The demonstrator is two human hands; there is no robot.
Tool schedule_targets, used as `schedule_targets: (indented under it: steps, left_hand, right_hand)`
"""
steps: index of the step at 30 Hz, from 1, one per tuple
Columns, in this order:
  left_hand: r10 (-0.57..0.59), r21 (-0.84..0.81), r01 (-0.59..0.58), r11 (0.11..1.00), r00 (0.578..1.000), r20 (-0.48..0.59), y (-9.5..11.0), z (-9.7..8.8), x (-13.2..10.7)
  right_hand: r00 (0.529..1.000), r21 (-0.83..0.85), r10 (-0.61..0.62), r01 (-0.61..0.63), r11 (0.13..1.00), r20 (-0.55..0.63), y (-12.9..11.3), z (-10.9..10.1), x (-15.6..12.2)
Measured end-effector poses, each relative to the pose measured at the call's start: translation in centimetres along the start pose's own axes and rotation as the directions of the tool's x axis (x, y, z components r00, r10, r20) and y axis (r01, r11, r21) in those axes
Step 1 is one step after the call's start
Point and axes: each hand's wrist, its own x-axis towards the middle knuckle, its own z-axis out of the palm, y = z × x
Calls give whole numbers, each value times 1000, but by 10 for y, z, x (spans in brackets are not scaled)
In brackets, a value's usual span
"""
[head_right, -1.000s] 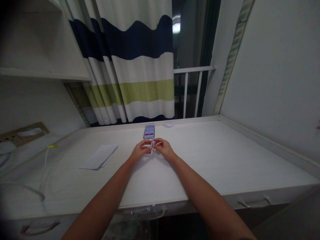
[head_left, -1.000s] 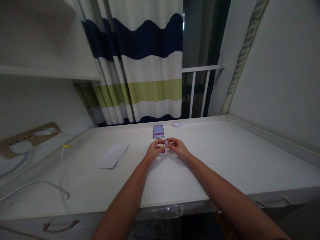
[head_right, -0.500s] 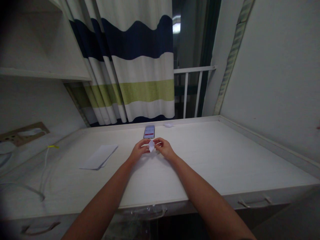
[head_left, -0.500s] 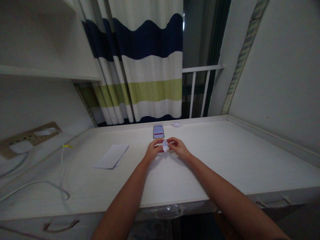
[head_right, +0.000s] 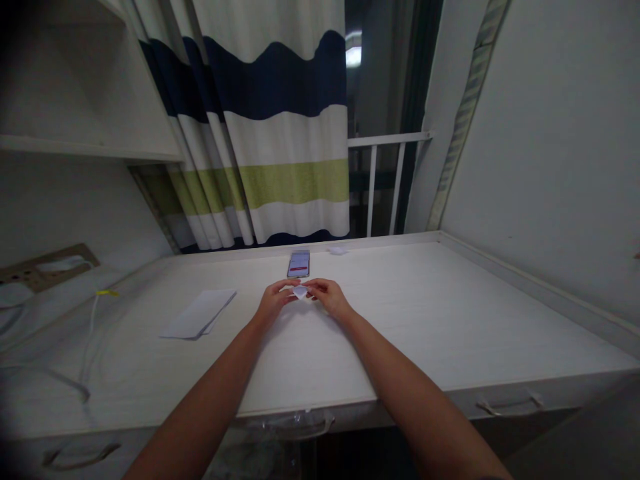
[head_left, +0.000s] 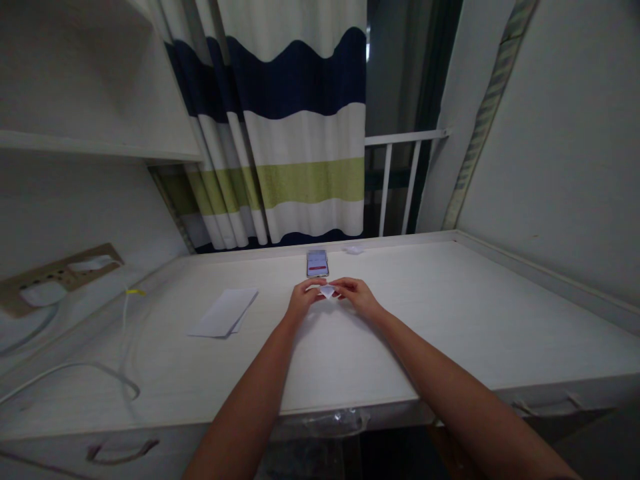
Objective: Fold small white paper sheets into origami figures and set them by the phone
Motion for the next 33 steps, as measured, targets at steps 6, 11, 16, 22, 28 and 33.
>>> schedule_targets:
  steps: [6,11,16,22,28,33]
  left_hand:
    - [-16,29,17,999,1000,-23,2,2,0]
    - [2,122,3,993,999,-45,-3,0,1]
    - [-108,52,107,993,994,-1,-4,1,0]
    - [-164,98,156,983,983,83,-5,1,2]
    - [-86,257,50,965,988,131,-11,2,3]
    - [-42,364,-34,931,979,198,-14,2,0]
  right_hand:
    - [1000,-22,-17,16,1000,-9,3,-1,1]
    - [998,-67,-69,69,995,1,5,-2,0]
    - [994,-88,-108,107,990,-12,3,-3,0]
    - [995,-110,-102,100,989,-14,0,-2,0]
    - [996,-96,-72,68,993,-44,5,0,2]
    - [998,-205,-64,62,977,-4,3,-2,1]
